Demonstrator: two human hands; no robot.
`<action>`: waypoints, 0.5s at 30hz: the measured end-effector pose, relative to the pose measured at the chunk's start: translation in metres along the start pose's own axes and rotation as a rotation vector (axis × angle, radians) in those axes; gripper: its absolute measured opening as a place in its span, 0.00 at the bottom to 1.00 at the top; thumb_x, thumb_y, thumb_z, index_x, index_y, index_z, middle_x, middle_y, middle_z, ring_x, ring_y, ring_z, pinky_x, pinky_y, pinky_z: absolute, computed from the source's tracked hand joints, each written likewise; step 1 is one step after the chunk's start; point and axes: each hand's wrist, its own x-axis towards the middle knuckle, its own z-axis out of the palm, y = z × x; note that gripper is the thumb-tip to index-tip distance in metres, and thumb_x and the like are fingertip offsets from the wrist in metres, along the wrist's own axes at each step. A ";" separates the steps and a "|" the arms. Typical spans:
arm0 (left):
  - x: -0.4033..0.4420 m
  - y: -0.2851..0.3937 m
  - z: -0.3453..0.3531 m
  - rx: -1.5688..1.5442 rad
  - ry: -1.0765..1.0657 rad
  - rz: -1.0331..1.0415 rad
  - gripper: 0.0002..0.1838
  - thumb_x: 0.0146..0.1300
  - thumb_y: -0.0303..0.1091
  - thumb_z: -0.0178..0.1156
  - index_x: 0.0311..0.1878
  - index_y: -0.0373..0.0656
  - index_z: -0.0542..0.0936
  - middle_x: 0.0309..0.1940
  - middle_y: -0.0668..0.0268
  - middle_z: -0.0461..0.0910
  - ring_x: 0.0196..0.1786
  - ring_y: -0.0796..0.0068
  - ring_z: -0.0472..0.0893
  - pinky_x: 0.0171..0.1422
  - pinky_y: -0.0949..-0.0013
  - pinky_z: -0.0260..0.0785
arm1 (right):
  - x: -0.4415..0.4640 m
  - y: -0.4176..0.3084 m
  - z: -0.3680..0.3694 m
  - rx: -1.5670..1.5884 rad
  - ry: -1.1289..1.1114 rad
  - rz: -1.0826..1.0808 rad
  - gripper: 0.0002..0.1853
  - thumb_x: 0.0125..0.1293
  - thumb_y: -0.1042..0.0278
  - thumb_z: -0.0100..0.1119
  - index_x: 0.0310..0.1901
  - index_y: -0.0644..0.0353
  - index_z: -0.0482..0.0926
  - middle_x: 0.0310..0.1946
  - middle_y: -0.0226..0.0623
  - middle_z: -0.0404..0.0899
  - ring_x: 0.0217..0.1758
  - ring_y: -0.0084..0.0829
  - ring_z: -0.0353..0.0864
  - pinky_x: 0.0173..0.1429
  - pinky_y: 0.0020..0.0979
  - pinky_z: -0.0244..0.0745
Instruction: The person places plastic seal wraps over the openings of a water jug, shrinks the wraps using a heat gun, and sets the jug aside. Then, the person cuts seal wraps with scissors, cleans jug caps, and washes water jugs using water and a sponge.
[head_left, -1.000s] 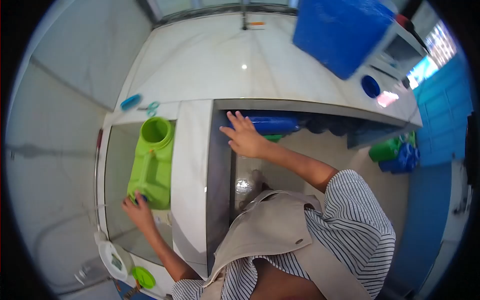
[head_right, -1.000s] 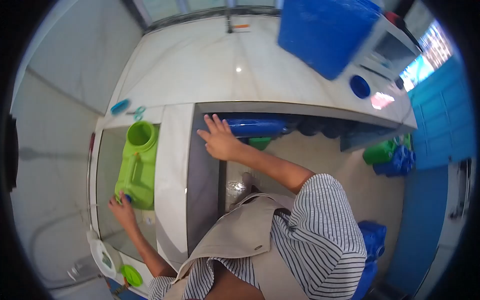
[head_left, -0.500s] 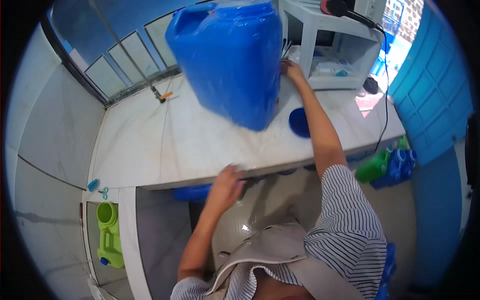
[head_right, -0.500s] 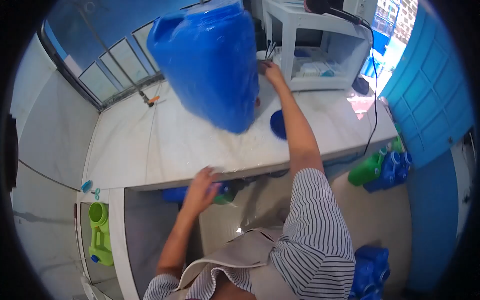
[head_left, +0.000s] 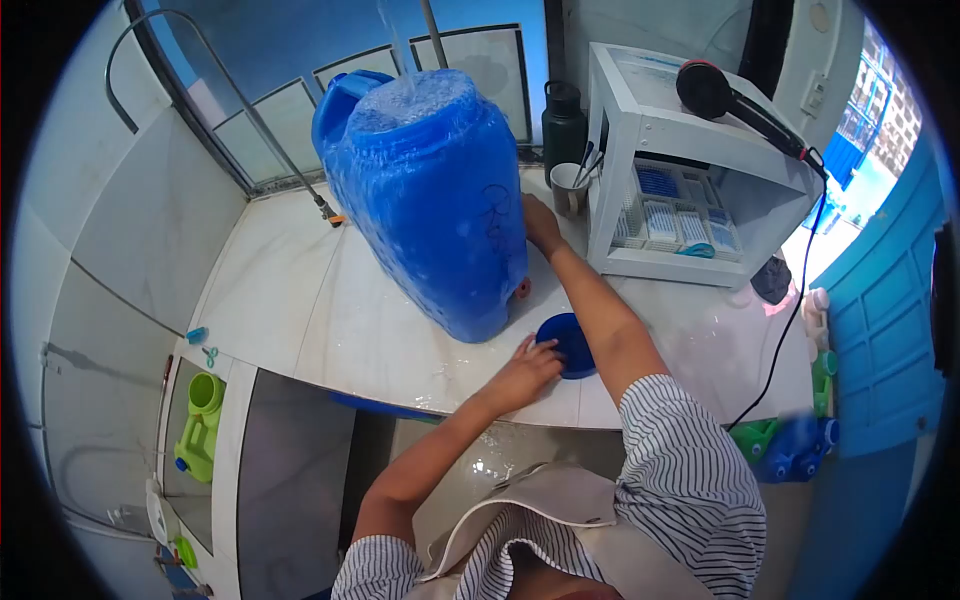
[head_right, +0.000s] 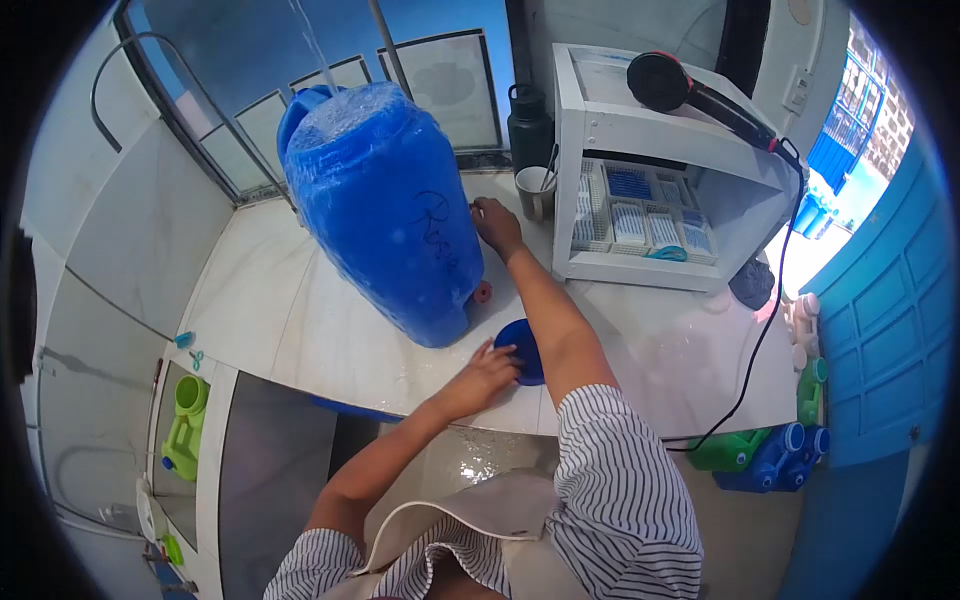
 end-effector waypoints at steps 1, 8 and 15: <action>-0.004 0.003 -0.009 -0.159 0.105 -0.103 0.10 0.60 0.34 0.54 0.44 0.45 0.73 0.49 0.63 0.73 0.64 0.61 0.64 0.71 0.48 0.45 | -0.008 -0.002 -0.001 0.002 -0.006 -0.005 0.23 0.60 0.58 0.49 0.57 0.51 0.70 0.52 0.46 0.73 0.53 0.47 0.73 0.55 0.41 0.69; -0.088 0.016 -0.072 -1.087 0.672 -0.813 0.15 0.62 0.33 0.56 0.49 0.38 0.70 0.43 0.63 0.74 0.48 0.74 0.72 0.57 0.71 0.62 | 0.001 0.021 0.020 0.116 -0.063 -0.058 0.29 0.58 0.61 0.49 0.63 0.55 0.62 0.60 0.49 0.65 0.61 0.45 0.67 0.62 0.37 0.64; -0.119 -0.041 -0.093 -1.734 1.296 -0.540 0.22 0.62 0.34 0.57 0.57 0.39 0.65 0.52 0.61 0.73 0.56 0.64 0.72 0.63 0.59 0.64 | -0.010 0.003 0.005 0.368 -0.144 0.058 0.36 0.56 0.60 0.53 0.66 0.66 0.55 0.59 0.57 0.65 0.63 0.46 0.66 0.64 0.34 0.62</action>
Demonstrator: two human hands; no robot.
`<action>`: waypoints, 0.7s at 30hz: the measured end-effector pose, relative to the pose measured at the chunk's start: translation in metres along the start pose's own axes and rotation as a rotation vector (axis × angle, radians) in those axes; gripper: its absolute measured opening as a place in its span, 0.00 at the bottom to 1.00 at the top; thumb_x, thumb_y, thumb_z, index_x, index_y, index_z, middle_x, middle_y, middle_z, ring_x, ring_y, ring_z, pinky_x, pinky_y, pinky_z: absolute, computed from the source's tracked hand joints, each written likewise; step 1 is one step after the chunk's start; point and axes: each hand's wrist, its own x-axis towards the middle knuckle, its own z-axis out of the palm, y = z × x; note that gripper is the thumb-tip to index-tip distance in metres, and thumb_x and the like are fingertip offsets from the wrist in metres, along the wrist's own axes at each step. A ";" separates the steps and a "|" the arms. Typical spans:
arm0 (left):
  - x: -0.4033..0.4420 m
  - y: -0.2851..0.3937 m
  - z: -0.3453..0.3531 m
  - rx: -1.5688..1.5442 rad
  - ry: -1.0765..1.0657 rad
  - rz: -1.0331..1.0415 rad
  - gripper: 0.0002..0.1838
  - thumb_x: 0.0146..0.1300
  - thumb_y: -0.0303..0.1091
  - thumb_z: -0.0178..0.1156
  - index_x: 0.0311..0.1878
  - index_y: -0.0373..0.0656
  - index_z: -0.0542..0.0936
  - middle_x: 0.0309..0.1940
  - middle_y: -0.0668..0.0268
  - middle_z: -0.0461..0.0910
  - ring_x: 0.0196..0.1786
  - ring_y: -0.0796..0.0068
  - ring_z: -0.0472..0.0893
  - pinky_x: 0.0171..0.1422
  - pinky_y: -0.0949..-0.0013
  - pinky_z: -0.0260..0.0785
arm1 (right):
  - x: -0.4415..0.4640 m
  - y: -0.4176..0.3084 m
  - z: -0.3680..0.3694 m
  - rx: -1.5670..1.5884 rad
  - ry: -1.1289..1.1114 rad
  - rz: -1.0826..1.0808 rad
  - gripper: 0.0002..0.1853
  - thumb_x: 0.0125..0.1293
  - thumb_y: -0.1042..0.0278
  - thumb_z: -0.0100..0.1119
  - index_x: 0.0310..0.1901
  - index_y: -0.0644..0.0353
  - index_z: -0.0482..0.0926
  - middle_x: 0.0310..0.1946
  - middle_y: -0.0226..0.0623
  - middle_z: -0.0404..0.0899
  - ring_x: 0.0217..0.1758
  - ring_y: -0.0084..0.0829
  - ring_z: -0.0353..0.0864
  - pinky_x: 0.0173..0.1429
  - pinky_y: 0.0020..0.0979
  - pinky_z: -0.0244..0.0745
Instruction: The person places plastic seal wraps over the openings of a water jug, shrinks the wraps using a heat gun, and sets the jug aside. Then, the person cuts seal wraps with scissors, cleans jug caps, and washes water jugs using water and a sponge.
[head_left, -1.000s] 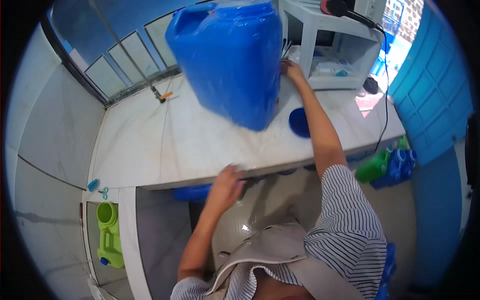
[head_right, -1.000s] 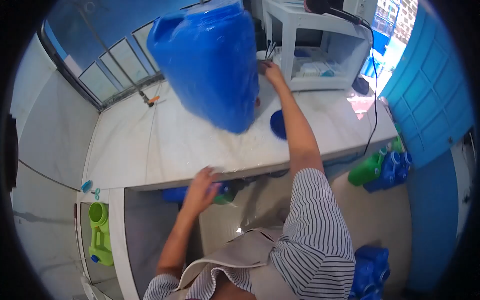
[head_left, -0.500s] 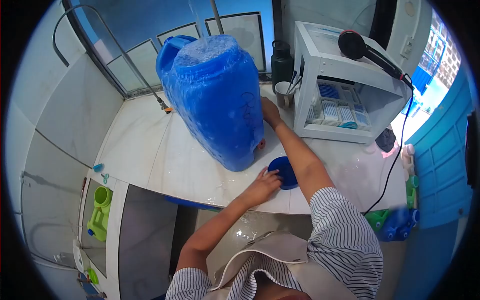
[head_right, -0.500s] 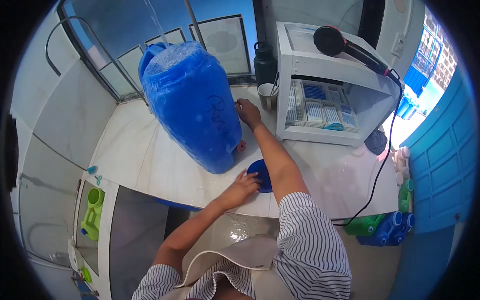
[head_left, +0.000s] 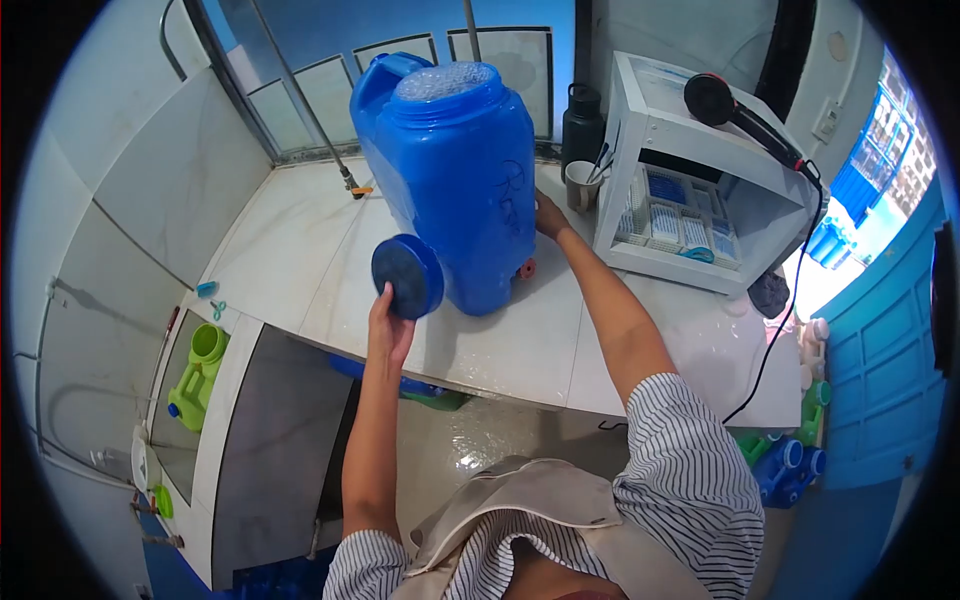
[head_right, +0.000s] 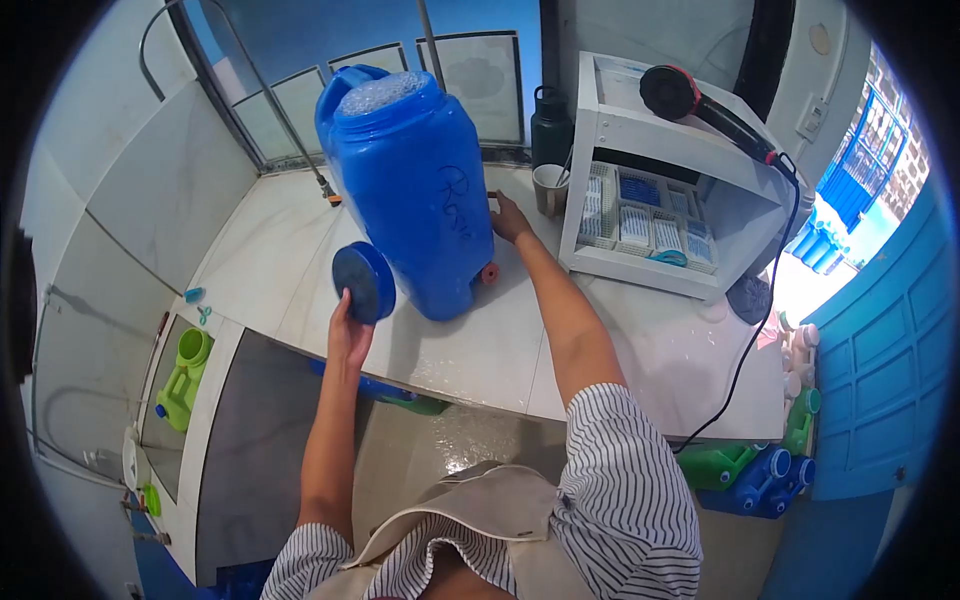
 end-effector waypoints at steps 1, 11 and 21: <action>0.011 -0.012 -0.002 -0.021 0.124 0.070 0.19 0.63 0.36 0.55 0.56 0.42 0.66 0.49 0.63 0.74 0.53 0.67 0.73 0.60 0.61 0.65 | 0.000 -0.001 -0.002 -0.003 -0.006 -0.005 0.36 0.56 0.60 0.53 0.66 0.66 0.55 0.59 0.57 0.65 0.63 0.46 0.66 0.64 0.34 0.62; 0.040 -0.002 0.081 0.478 0.395 0.225 0.33 0.56 0.62 0.55 0.54 0.45 0.66 0.46 0.64 0.70 0.46 0.72 0.72 0.47 0.64 0.67 | -0.090 -0.061 -0.072 0.016 0.012 0.027 0.21 0.61 0.63 0.52 0.54 0.64 0.73 0.46 0.47 0.77 0.50 0.34 0.76 0.55 0.29 0.68; 0.077 0.120 0.276 1.711 -0.261 0.883 0.35 0.52 0.60 0.59 0.52 0.38 0.76 0.51 0.53 0.75 0.53 0.58 0.75 0.58 0.65 0.65 | -0.020 -0.291 -0.156 0.289 0.174 -0.678 0.20 0.69 0.59 0.40 0.53 0.61 0.74 0.53 0.38 0.74 0.58 0.30 0.71 0.64 0.29 0.61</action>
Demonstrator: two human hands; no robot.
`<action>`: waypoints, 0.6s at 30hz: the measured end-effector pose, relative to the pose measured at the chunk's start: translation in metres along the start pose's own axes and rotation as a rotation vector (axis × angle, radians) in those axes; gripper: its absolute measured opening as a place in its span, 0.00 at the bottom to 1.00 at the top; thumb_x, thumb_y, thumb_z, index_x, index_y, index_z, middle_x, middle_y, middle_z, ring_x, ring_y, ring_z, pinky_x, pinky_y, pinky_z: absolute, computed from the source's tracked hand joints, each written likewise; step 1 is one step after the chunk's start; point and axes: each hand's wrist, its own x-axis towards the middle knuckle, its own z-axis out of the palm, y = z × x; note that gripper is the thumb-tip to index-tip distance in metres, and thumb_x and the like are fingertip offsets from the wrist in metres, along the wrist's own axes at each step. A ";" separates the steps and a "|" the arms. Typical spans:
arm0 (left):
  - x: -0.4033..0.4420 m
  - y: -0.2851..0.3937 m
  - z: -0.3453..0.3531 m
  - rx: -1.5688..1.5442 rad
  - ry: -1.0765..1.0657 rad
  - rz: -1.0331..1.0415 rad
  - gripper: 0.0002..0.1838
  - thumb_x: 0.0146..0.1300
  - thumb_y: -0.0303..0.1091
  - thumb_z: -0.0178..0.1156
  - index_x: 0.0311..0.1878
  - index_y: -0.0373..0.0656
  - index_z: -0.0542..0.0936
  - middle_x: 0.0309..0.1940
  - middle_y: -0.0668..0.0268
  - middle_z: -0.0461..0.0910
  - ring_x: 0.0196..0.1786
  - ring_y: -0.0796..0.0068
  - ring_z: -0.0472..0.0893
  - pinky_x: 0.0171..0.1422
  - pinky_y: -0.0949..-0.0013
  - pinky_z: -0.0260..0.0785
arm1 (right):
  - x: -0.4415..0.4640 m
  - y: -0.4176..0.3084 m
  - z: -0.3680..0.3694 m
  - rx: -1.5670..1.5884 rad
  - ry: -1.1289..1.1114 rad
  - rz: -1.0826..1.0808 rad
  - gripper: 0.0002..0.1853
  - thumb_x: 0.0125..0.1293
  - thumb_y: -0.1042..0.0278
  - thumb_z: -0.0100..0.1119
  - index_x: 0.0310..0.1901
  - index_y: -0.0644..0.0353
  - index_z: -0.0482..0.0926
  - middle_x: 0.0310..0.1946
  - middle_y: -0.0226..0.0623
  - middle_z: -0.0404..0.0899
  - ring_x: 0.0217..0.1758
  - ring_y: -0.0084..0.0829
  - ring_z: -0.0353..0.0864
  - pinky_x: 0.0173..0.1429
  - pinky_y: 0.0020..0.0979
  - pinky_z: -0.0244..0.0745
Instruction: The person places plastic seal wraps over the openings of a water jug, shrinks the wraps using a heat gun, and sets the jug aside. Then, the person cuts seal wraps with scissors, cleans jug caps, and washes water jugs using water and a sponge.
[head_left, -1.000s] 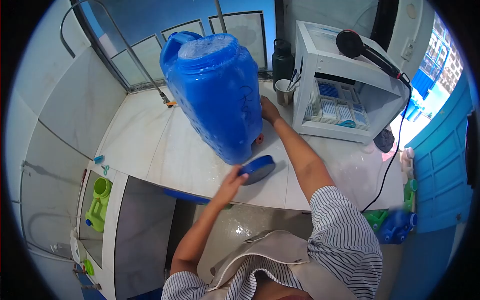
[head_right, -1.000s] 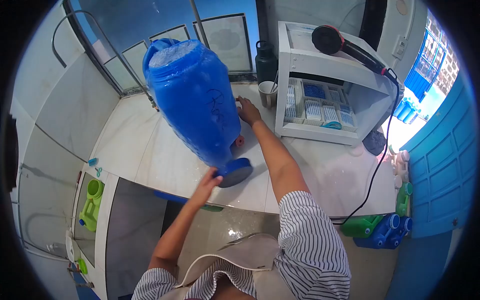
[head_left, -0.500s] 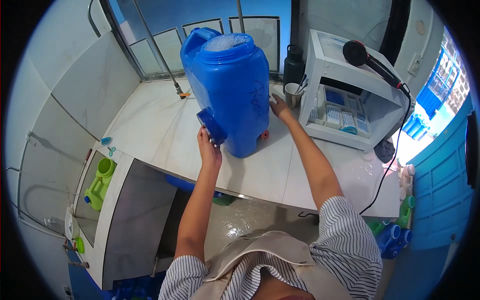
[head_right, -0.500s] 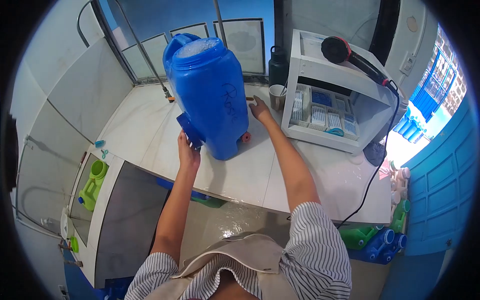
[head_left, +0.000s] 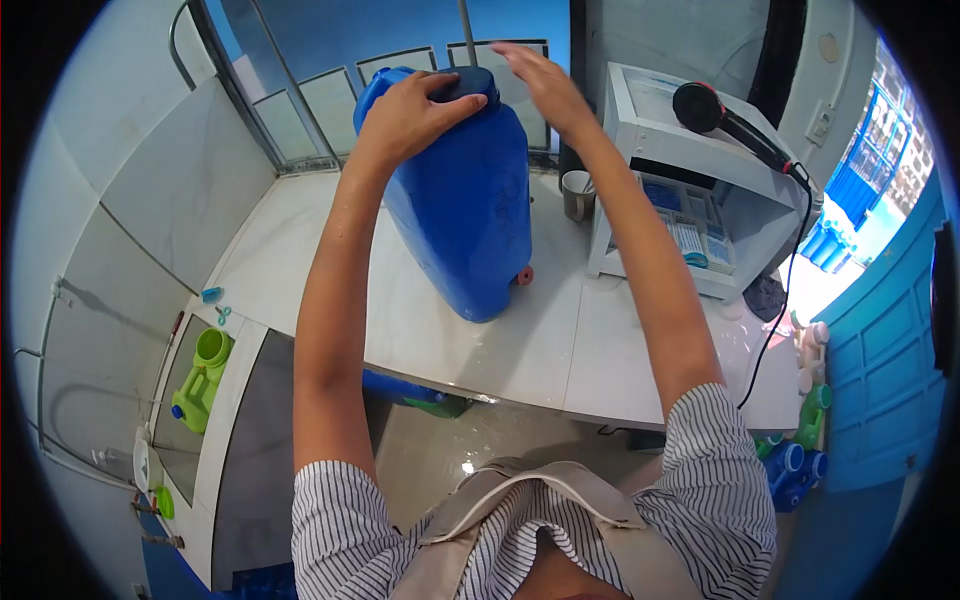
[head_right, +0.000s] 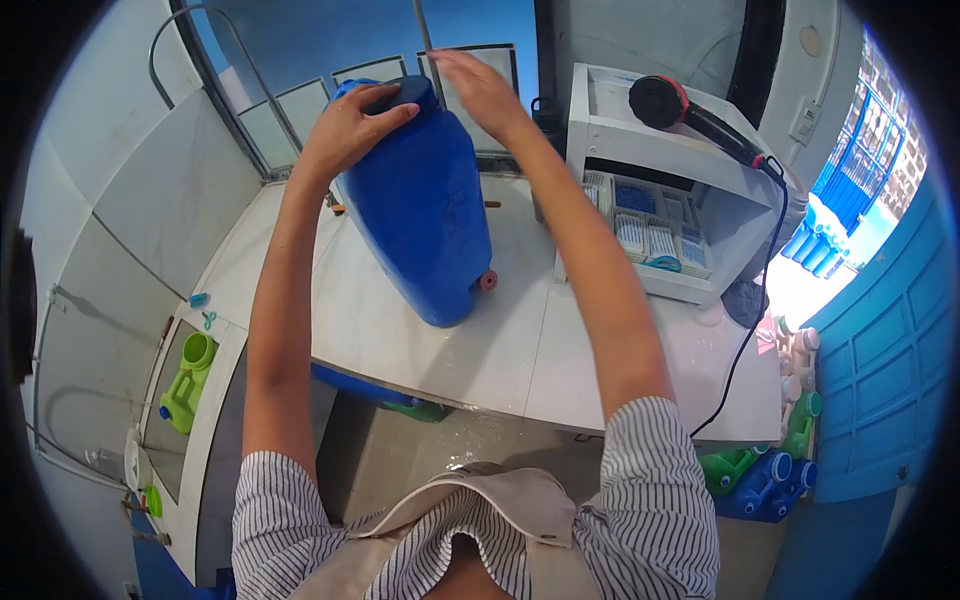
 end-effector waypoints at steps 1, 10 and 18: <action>0.005 0.000 0.002 0.117 -0.114 -0.031 0.35 0.52 0.60 0.58 0.52 0.37 0.76 0.50 0.54 0.76 0.51 0.58 0.77 0.56 0.66 0.66 | 0.016 0.002 0.010 -0.081 -0.001 -0.117 0.20 0.68 0.60 0.39 0.52 0.61 0.75 0.53 0.39 0.74 0.57 0.31 0.71 0.64 0.29 0.60; 0.006 0.008 0.022 0.454 -0.185 0.076 0.24 0.66 0.47 0.37 0.53 0.43 0.76 0.51 0.56 0.76 0.56 0.50 0.72 0.64 0.42 0.54 | -0.017 -0.027 0.048 -0.396 0.123 0.066 0.20 0.64 0.59 0.40 0.37 0.67 0.78 0.46 0.46 0.77 0.46 0.45 0.77 0.52 0.38 0.70; -0.032 -0.030 -0.013 -0.403 -0.030 -0.317 0.39 0.67 0.58 0.35 0.67 0.32 0.52 0.65 0.39 0.53 0.71 0.52 0.50 0.71 0.62 0.45 | 0.033 -0.018 0.039 -0.323 0.076 0.321 0.28 0.66 0.47 0.33 0.39 0.63 0.80 0.41 0.57 0.76 0.49 0.54 0.73 0.54 0.45 0.67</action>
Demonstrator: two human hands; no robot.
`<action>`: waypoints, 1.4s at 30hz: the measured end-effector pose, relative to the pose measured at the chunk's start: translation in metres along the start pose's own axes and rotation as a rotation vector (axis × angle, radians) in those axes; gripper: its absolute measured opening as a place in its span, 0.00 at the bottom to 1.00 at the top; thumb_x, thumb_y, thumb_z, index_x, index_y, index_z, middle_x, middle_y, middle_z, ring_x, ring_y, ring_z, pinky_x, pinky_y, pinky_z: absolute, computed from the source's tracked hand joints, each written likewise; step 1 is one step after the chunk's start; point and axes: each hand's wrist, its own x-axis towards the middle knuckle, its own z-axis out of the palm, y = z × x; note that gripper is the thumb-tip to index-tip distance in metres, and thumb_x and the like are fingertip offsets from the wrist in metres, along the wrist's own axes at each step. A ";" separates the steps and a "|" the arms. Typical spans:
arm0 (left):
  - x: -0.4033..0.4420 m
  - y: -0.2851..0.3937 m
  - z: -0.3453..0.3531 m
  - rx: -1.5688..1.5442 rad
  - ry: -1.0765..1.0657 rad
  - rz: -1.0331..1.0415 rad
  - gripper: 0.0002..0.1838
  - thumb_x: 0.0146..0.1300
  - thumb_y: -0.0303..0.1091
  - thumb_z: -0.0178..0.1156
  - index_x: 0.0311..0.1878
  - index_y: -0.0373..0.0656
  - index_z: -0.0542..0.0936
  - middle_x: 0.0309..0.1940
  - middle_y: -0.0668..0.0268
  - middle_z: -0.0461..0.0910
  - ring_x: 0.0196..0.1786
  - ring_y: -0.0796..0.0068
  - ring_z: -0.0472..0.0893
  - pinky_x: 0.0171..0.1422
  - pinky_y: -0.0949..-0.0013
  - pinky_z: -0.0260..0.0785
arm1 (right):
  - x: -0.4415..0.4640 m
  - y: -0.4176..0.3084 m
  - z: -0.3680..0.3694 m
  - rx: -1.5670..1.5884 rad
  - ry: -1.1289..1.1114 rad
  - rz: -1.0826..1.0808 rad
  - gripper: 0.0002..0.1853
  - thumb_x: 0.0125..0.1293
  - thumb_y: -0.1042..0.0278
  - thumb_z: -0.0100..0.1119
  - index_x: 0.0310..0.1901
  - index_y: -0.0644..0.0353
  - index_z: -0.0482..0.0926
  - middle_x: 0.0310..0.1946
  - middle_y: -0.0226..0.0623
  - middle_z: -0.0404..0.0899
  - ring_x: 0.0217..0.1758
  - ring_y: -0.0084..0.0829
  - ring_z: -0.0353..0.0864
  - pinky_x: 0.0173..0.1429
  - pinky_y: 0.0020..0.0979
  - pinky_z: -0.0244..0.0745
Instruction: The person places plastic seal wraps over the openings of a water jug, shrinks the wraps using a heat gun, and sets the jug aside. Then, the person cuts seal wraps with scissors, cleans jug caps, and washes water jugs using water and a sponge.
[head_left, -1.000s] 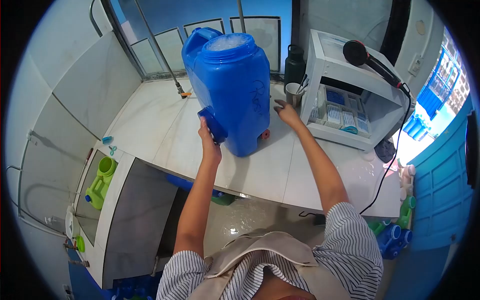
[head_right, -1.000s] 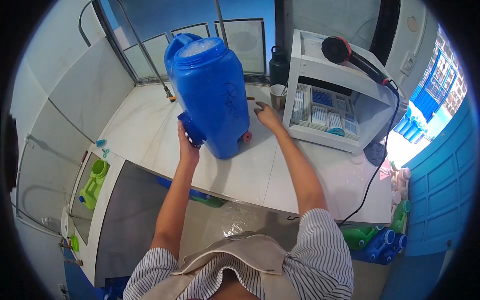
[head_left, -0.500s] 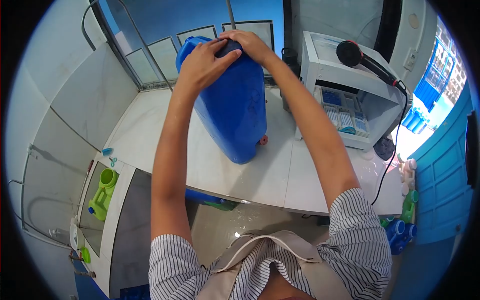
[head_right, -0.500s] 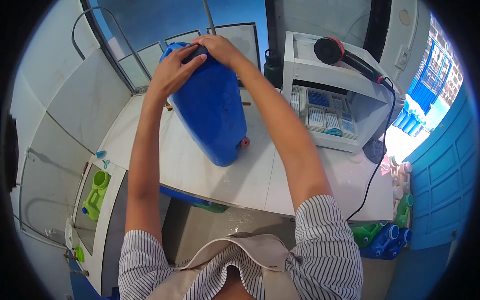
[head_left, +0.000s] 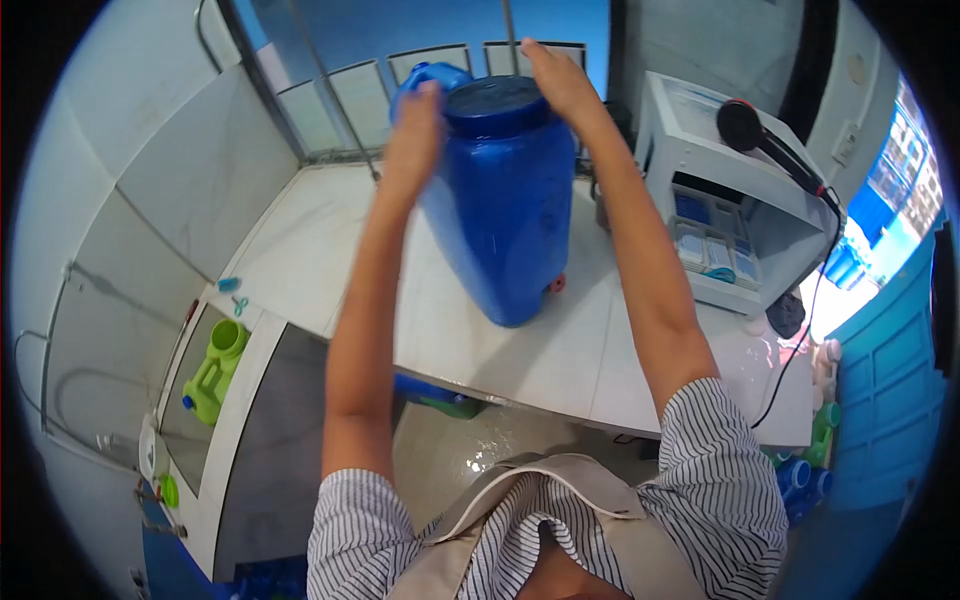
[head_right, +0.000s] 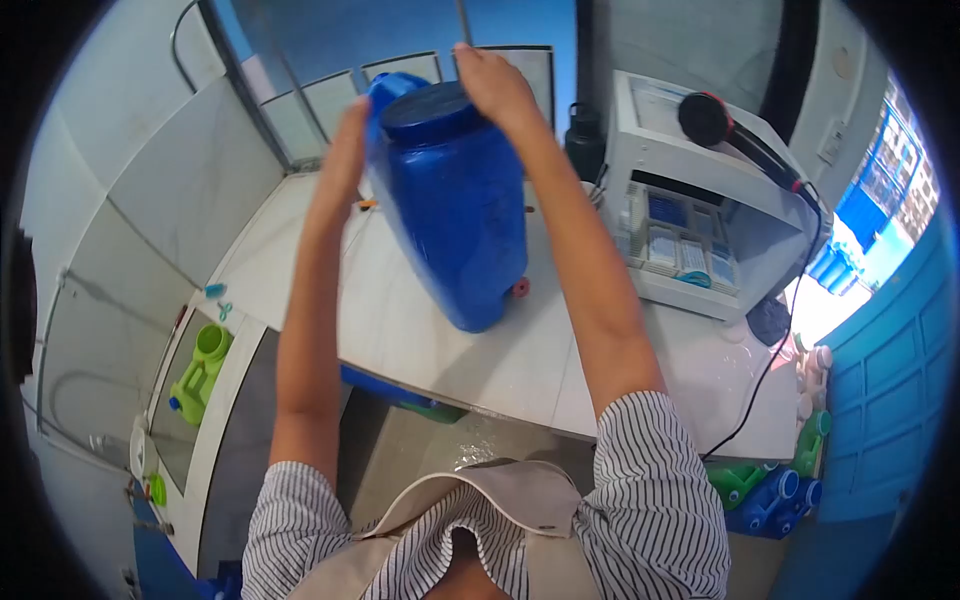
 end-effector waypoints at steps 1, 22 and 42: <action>0.004 -0.011 0.023 -0.126 0.090 -0.061 0.37 0.67 0.56 0.35 0.66 0.30 0.54 0.67 0.40 0.50 0.72 0.52 0.48 0.72 0.56 0.41 | 0.007 0.017 0.019 -0.028 -0.063 0.019 0.32 0.66 0.44 0.31 0.40 0.66 0.79 0.44 0.59 0.75 0.51 0.56 0.72 0.57 0.43 0.66; -0.212 -0.238 -0.283 0.111 0.352 -0.113 0.27 0.62 0.40 0.55 0.63 0.40 0.65 0.55 0.52 0.73 0.48 0.59 0.78 0.51 0.66 0.69 | -0.210 -0.135 0.377 0.090 -0.510 -0.327 0.24 0.63 0.60 0.51 0.58 0.64 0.67 0.63 0.58 0.57 0.66 0.52 0.59 0.66 0.38 0.58; -0.736 -0.522 -0.984 1.406 0.598 -1.719 0.30 0.68 0.53 0.30 0.41 0.46 0.82 0.39 0.57 0.82 0.47 0.58 0.80 0.55 0.44 0.62 | -0.379 -0.482 0.853 0.343 -1.428 -0.534 0.21 0.66 0.60 0.48 0.58 0.60 0.68 0.65 0.49 0.58 0.63 0.46 0.65 0.63 0.36 0.62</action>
